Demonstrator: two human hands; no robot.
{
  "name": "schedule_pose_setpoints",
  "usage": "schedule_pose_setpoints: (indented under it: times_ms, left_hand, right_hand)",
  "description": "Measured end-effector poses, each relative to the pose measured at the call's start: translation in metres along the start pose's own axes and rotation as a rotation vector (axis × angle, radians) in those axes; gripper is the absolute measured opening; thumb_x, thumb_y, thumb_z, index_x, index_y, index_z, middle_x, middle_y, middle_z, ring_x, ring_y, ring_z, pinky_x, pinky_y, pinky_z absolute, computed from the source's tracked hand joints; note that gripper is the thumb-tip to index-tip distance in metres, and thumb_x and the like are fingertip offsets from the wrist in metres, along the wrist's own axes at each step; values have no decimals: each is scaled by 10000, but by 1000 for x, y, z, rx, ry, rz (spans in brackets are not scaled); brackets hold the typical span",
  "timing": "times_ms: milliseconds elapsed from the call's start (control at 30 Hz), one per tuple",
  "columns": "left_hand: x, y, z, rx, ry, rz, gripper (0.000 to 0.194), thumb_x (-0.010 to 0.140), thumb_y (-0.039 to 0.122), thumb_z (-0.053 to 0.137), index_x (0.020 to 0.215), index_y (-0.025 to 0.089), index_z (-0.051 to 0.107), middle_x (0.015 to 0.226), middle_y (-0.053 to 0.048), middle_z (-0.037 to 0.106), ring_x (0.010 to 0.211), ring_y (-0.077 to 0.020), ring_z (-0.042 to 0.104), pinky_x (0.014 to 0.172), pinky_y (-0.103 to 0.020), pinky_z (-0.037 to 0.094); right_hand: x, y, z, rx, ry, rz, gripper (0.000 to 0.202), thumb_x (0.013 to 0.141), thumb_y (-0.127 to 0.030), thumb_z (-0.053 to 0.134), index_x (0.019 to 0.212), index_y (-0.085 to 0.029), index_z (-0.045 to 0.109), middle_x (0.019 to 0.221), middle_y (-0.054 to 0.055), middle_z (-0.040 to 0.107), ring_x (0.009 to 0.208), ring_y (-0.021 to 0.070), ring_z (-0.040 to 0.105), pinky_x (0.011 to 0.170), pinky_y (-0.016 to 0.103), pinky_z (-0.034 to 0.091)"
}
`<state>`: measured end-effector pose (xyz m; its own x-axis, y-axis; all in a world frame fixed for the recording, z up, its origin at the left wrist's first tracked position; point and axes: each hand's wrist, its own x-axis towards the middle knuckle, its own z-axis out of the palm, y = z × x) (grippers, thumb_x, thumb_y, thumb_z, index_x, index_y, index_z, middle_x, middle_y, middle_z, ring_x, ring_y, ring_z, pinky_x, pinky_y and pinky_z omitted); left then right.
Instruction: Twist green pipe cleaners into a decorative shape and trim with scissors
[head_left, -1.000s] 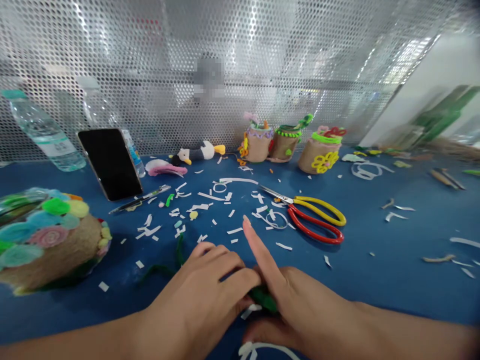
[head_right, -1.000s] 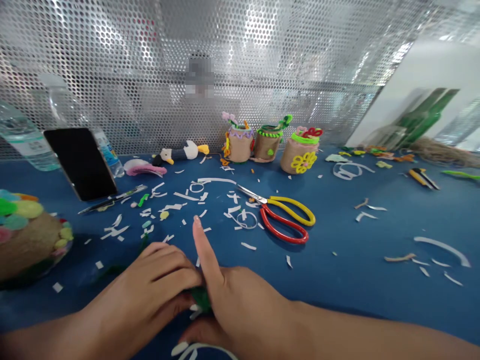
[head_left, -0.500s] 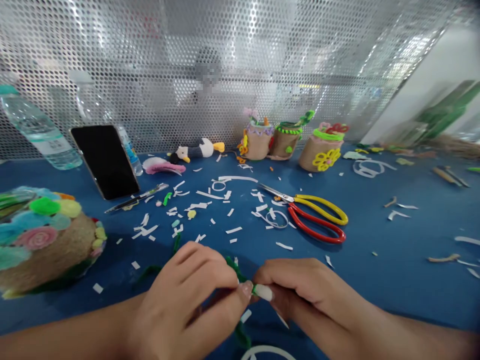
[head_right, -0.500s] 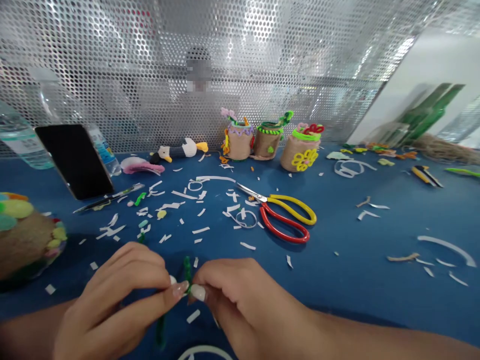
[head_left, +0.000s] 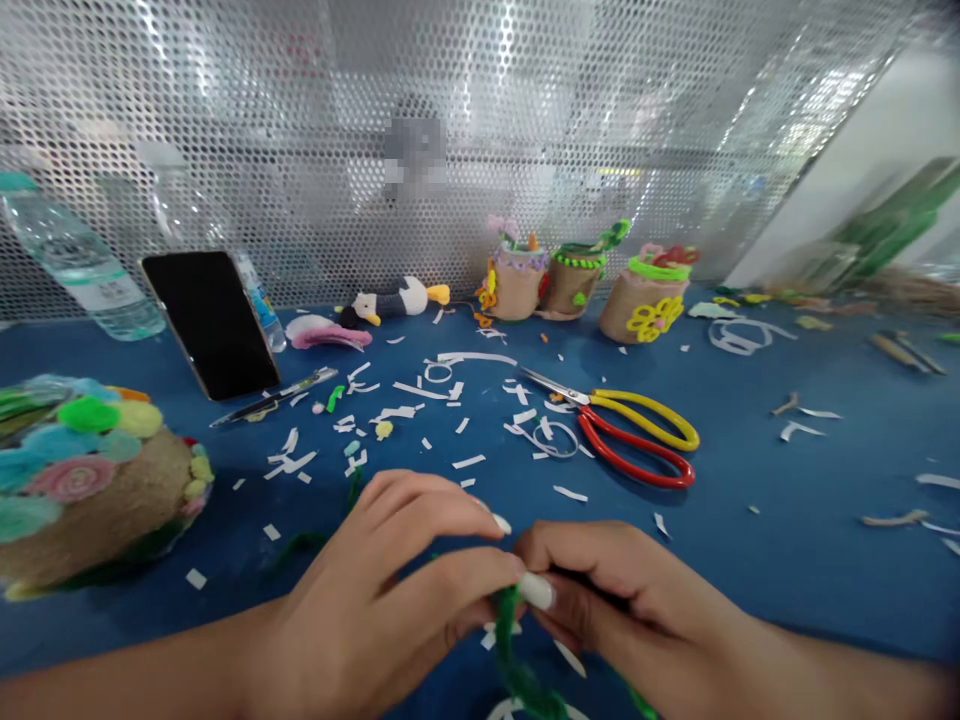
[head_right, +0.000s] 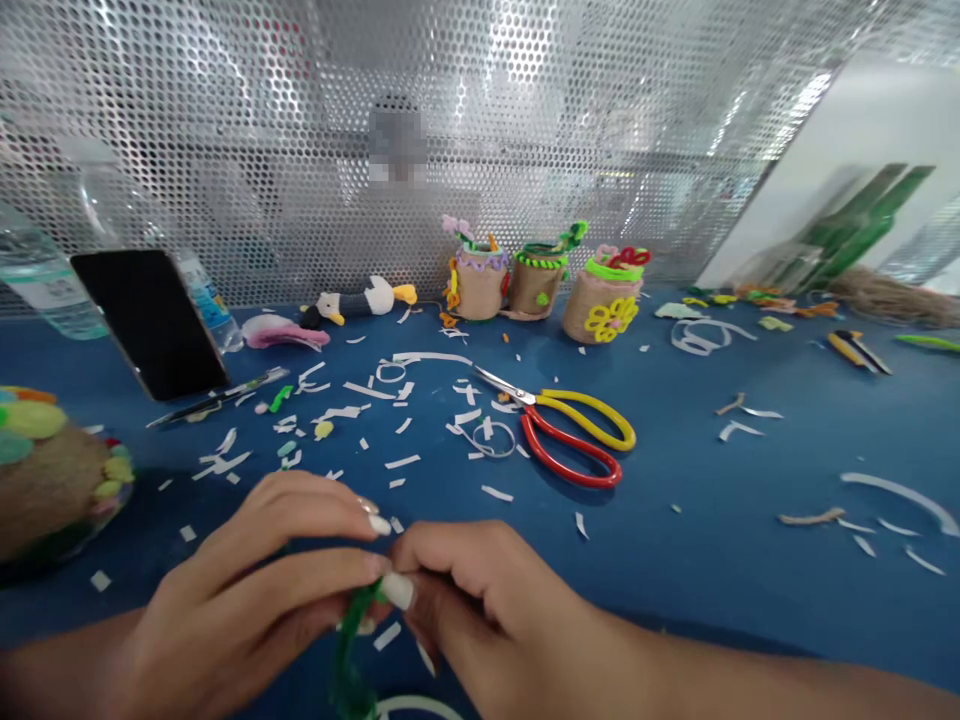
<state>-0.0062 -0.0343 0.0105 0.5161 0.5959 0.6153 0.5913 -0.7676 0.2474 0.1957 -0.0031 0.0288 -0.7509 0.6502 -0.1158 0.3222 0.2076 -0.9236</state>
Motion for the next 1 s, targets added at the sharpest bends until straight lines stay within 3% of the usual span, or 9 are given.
schedule_pose_setpoints:
  times_ms: [133,333,433,533,600,667,767,867,1000]
  left_hand:
    - [7,4,2,-231,-6,-219,130,817,91,529,863,194,593,730,21,627,665,-86,575,622,-183,467]
    - [10,15,7,-462,-76,-539,74,731,145,606,676,189,583,609,52,582,545,-69,534,512,-140,435]
    - [14,17,6,-744,-189,-817,170,754,247,570,605,177,527,514,57,494,469,-70,480,437,-147,405]
    - [18,12,7,-1013,-199,-1104,264,735,338,569,558,169,470,435,71,415,373,-54,409,369,-147,370]
    - [19,6,8,-1016,-171,-1156,269,758,333,536,559,163,476,416,72,406,343,-45,387,356,-142,352]
    - [16,0,8,-854,-110,-1029,234,801,297,494,610,164,510,465,57,457,383,-54,431,382,-146,371]
    - [8,-5,7,-413,11,-565,110,818,194,498,895,189,576,769,-5,595,655,-101,565,576,-197,477]
    - [-1,-7,7,-84,13,-133,316,777,148,567,1091,172,537,992,-64,578,898,-159,547,789,-281,467]
    - [-6,-6,12,-20,-29,-21,208,786,196,601,985,145,566,835,-40,615,818,-176,536,747,-316,439]
  right_hand:
    - [-1,6,1,-141,66,-38,258,910,-271,384,694,-183,494,596,-31,460,558,87,392,514,175,350]
    - [2,5,3,-397,123,-307,200,842,-105,410,754,-157,582,678,28,607,608,107,555,571,187,450]
    - [1,4,3,-550,143,-400,256,840,-91,377,802,-160,620,690,67,637,604,144,581,562,235,483]
    - [-2,5,3,-801,144,-502,337,871,-116,319,853,-145,653,699,116,660,595,198,583,531,301,479]
    - [-3,7,4,-869,144,-534,349,879,-122,305,866,-129,654,697,128,659,596,210,575,525,315,465]
    - [-1,8,3,-757,192,-480,300,875,-120,328,856,-136,627,677,99,633,585,179,549,526,283,450]
    - [5,12,2,-405,195,-247,224,894,-156,370,760,-171,549,612,5,532,538,103,462,509,203,397]
    - [10,17,2,-96,72,-77,248,917,-238,371,708,-176,488,577,-40,446,522,74,387,491,165,346]
    - [13,20,5,40,24,-52,251,902,-261,377,678,-175,452,576,-41,413,525,76,353,490,166,325]
